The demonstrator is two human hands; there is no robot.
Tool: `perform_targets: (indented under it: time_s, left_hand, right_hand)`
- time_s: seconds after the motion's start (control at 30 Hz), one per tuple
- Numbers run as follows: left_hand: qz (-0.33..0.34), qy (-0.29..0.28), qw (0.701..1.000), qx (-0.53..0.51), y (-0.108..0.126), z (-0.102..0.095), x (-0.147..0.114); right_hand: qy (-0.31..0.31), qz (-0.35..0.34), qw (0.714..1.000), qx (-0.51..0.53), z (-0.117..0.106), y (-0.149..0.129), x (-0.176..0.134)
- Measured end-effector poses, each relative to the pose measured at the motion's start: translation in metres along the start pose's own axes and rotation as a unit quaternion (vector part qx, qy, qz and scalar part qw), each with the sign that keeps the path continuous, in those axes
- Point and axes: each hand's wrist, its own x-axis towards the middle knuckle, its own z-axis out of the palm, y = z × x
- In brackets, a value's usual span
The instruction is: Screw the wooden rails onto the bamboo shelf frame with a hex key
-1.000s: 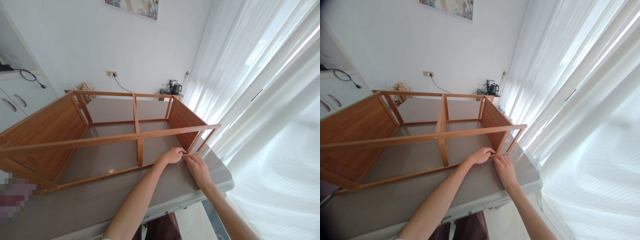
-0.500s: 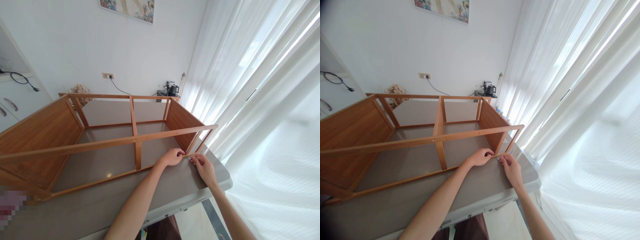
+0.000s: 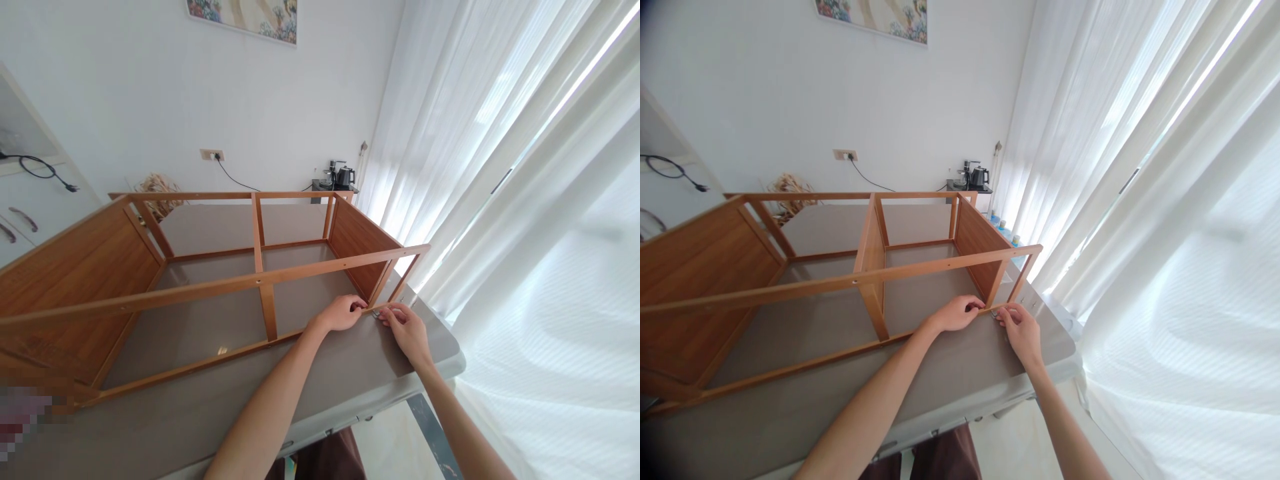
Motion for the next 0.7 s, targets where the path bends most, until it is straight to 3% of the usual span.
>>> perform_targets:
  time_s: [0.1, 0.23, 0.3, 0.37, 0.47, 0.6, 0.7]
  left_hand:
    - [-0.004, -0.001, 1.000, -0.007, 0.001, -0.001, 0.000]
    - [-0.012, 0.003, 1.000, -0.017, 0.000, -0.001, 0.003]
    - [-0.014, 0.006, 1.000, -0.020, -0.002, 0.000, 0.004]
    - [-0.012, 0.010, 1.000, -0.023, -0.004, 0.000, 0.005]
    - [-0.007, 0.011, 0.999, -0.031, -0.004, 0.001, 0.004]
    - [-0.007, 0.008, 0.999, -0.035, -0.003, 0.000, 0.002]
    - [-0.008, 0.006, 0.999, -0.032, -0.002, 0.000, 0.003]
  right_hand:
    - [0.002, -0.119, 0.983, -0.138, 0.002, -0.010, -0.007]
    - [-0.050, -0.327, 0.884, -0.331, 0.008, -0.018, -0.014]
    - [-0.055, -0.380, 0.840, -0.383, 0.012, -0.020, -0.015]
    - [-0.056, -0.406, 0.818, -0.404, 0.012, -0.021, -0.015]
    - [-0.061, -0.418, 0.815, -0.398, 0.008, -0.017, -0.016]
    - [-0.050, -0.406, 0.837, -0.363, 0.001, -0.010, -0.015]
    - [-0.057, -0.403, 0.837, -0.367, 0.003, -0.014, -0.014]
